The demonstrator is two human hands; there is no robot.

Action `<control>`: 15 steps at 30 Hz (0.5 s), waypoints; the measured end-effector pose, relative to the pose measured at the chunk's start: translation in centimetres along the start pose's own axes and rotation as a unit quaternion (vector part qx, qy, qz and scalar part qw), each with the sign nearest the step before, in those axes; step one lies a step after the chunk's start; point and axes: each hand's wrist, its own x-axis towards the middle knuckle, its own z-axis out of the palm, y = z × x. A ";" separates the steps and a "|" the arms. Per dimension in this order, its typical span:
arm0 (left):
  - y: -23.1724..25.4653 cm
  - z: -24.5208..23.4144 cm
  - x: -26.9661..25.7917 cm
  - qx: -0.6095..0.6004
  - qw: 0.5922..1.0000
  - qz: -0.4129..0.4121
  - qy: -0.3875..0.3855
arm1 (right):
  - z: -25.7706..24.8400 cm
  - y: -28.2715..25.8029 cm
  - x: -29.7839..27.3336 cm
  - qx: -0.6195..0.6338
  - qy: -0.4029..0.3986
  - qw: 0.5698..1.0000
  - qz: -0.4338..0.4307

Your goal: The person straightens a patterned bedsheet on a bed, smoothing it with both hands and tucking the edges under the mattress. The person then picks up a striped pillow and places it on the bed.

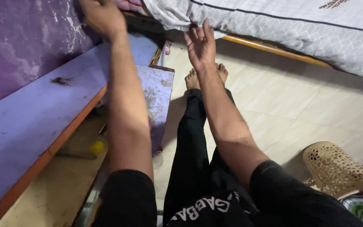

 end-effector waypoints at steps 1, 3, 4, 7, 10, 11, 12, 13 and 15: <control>0.5 -0.2 -1.1 -0.003 1.000 0.008 0.021 | -0.1 0.2 0.2 -0.002 0.004 1.000 0.003; 2.0 -0.4 -3.9 -0.077 0.995 -0.035 -0.050 | -0.1 0.6 0.6 0.014 -0.007 1.000 0.002; 3.0 0.3 -5.6 -0.126 0.986 -0.064 -0.090 | 0.1 0.3 1.3 0.026 -0.026 0.999 -0.003; 4.6 1.9 -9.1 -0.110 0.975 -0.074 -0.178 | 1.1 -0.4 2.3 0.065 -0.050 0.997 -0.003; 3.4 1.0 -10.4 0.040 0.977 -0.013 -0.208 | 2.5 -0.6 1.5 0.113 -0.030 0.993 -0.009; 2.6 0.7 -10.1 0.039 0.982 0.052 -0.175 | 3.2 -0.6 1.2 0.132 -0.019 0.991 -0.015; 2.3 1.0 -10.0 0.084 0.979 -0.009 -0.184 | 3.7 -1.4 1.0 0.149 0.019 0.988 -0.021; 1.9 1.2 -9.9 0.129 0.970 -0.069 -0.192 | 4.3 -2.0 0.9 0.167 0.058 0.984 -0.027; 0.6 1.3 -9.2 0.169 0.963 -0.065 -0.200 | 5.8 -1.9 1.1 0.207 0.060 0.976 -0.040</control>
